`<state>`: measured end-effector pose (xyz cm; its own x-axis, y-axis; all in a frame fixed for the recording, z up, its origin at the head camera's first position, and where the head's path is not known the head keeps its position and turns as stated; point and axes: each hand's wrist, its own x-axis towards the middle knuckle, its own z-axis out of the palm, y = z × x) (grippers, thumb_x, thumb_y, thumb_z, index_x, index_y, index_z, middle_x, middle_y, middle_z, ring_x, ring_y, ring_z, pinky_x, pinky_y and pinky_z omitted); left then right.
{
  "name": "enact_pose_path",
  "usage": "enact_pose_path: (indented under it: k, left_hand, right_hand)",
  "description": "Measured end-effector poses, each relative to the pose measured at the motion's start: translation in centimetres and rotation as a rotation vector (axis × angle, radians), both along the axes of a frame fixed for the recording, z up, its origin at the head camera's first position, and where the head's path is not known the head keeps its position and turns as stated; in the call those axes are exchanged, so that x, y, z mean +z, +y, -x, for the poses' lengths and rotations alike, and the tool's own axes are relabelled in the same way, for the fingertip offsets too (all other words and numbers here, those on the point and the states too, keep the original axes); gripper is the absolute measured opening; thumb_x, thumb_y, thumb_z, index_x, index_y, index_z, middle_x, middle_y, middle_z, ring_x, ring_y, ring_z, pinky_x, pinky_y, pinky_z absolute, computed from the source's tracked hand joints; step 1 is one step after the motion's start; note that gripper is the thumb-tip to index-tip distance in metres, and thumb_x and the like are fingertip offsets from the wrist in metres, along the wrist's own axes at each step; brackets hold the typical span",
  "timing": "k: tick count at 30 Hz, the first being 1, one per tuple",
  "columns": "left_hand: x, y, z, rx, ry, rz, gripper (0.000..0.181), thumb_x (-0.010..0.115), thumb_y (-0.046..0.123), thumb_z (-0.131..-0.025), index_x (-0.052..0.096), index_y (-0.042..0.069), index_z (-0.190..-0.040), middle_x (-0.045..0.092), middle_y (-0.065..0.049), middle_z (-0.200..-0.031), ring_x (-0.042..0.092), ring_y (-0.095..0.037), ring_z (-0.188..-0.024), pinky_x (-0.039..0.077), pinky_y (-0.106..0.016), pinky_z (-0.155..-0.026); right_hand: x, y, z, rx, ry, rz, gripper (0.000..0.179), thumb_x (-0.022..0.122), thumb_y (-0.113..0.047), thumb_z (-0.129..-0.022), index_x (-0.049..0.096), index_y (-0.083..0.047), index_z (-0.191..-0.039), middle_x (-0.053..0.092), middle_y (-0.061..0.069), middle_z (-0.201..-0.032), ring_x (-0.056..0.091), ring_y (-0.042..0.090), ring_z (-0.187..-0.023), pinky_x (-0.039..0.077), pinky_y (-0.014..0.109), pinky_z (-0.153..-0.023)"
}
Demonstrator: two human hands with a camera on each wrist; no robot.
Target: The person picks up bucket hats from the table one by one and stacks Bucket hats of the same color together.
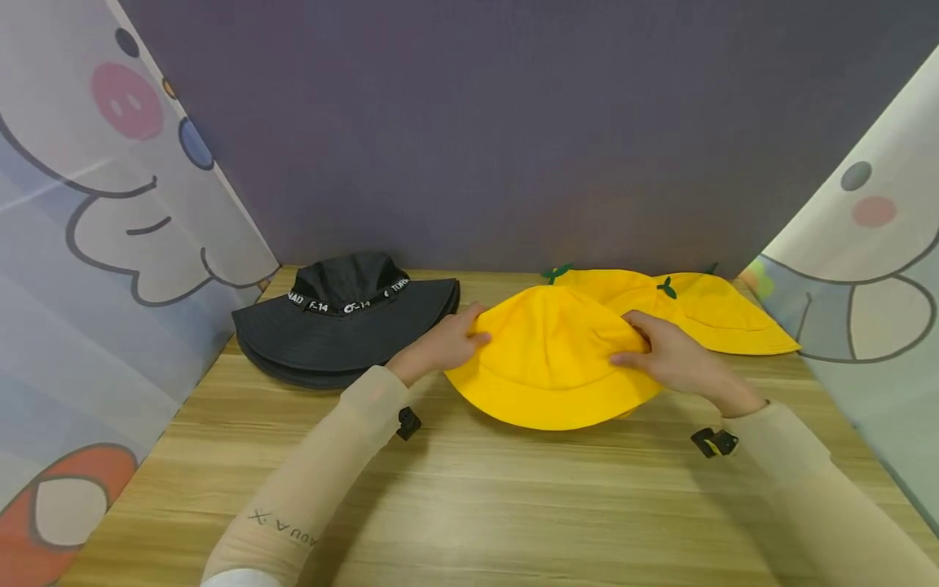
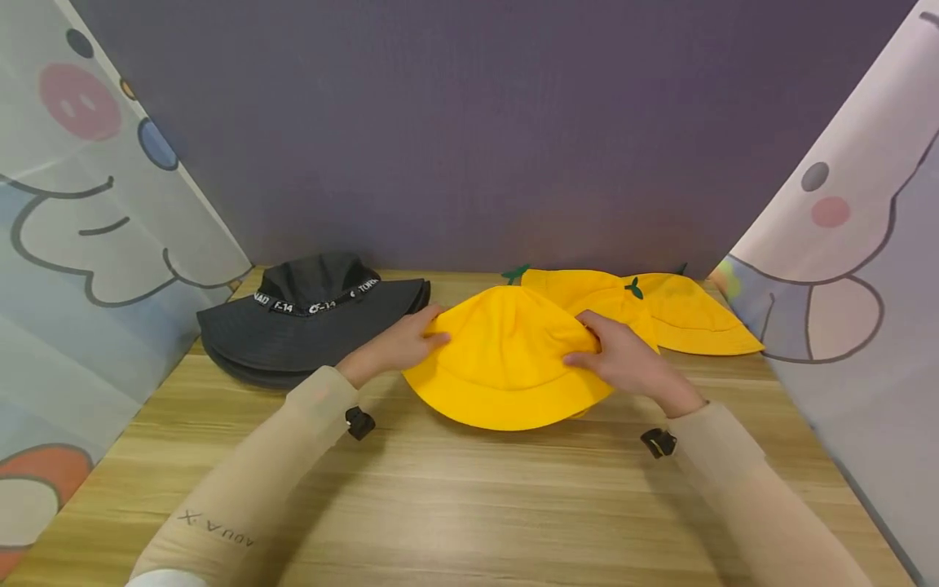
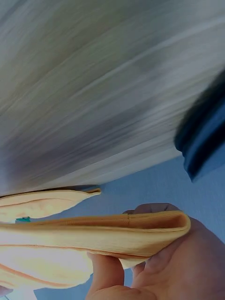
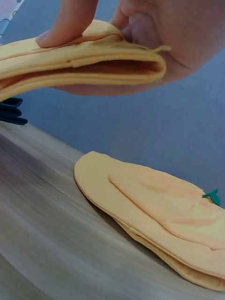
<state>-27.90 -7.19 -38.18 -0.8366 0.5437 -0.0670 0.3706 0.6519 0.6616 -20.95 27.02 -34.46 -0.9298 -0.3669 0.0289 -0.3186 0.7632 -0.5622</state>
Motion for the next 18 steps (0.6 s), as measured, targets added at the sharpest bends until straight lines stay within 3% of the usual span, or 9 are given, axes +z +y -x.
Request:
enact_pose_path:
  k: [6, 13, 16, 18]
  left_hand:
    - [0.6, -1.3, -0.8, 0.012, -0.025, 0.06, 0.041, 0.048, 0.025, -0.109, 0.039, 0.006, -0.144, 0.061, -0.015, -0.108, 0.058, -0.025, -0.083, 0.049, -0.037, -0.076]
    - [-0.4, -2.5, -1.8, -0.011, -0.041, 0.137, 0.048, 0.049, 0.023, -0.109, 0.033, 0.001, -0.15, 0.06, -0.019, -0.126, 0.058, -0.024, -0.096, 0.048, -0.039, -0.088]
    - [-0.9, -2.7, -2.4, -0.012, -0.066, 0.142, 0.049, 0.049, 0.021, -0.109, 0.034, -0.001, -0.149, 0.06, -0.023, -0.129, 0.06, -0.028, -0.102, 0.049, -0.042, -0.091]
    - [-1.2, -2.6, -2.7, 0.0, -0.081, 0.143, 0.053, 0.05, 0.021, -0.109, 0.031, -0.002, -0.152, 0.057, -0.024, -0.135, 0.06, -0.031, -0.109, 0.048, -0.044, -0.095]
  right_hand:
    - [-0.8, -1.1, 0.6, 0.012, -0.048, -0.018, 0.031, 0.075, -0.027, -0.095, 0.056, -0.004, -0.105, 0.047, 0.003, -0.078, 0.047, 0.02, -0.074, 0.038, 0.032, -0.066]
    - [-3.0, -2.6, 0.7, 0.017, -0.123, -0.087, 0.035, 0.074, -0.029, -0.095, 0.057, -0.001, -0.106, 0.044, 0.002, -0.076, 0.046, 0.02, -0.072, 0.037, 0.034, -0.065]
    - [-4.0, -3.2, 0.7, 0.027, -0.14, -0.105, 0.035, 0.074, -0.028, -0.095, 0.059, 0.001, -0.109, 0.052, 0.004, -0.079, 0.049, 0.019, -0.074, 0.041, 0.034, -0.067]
    - [-4.5, -3.5, 0.6, 0.024, -0.161, -0.114, 0.041, 0.073, -0.027, -0.096, 0.059, 0.003, -0.119, 0.063, 0.007, -0.093, 0.054, 0.02, -0.081, 0.045, 0.036, -0.074]
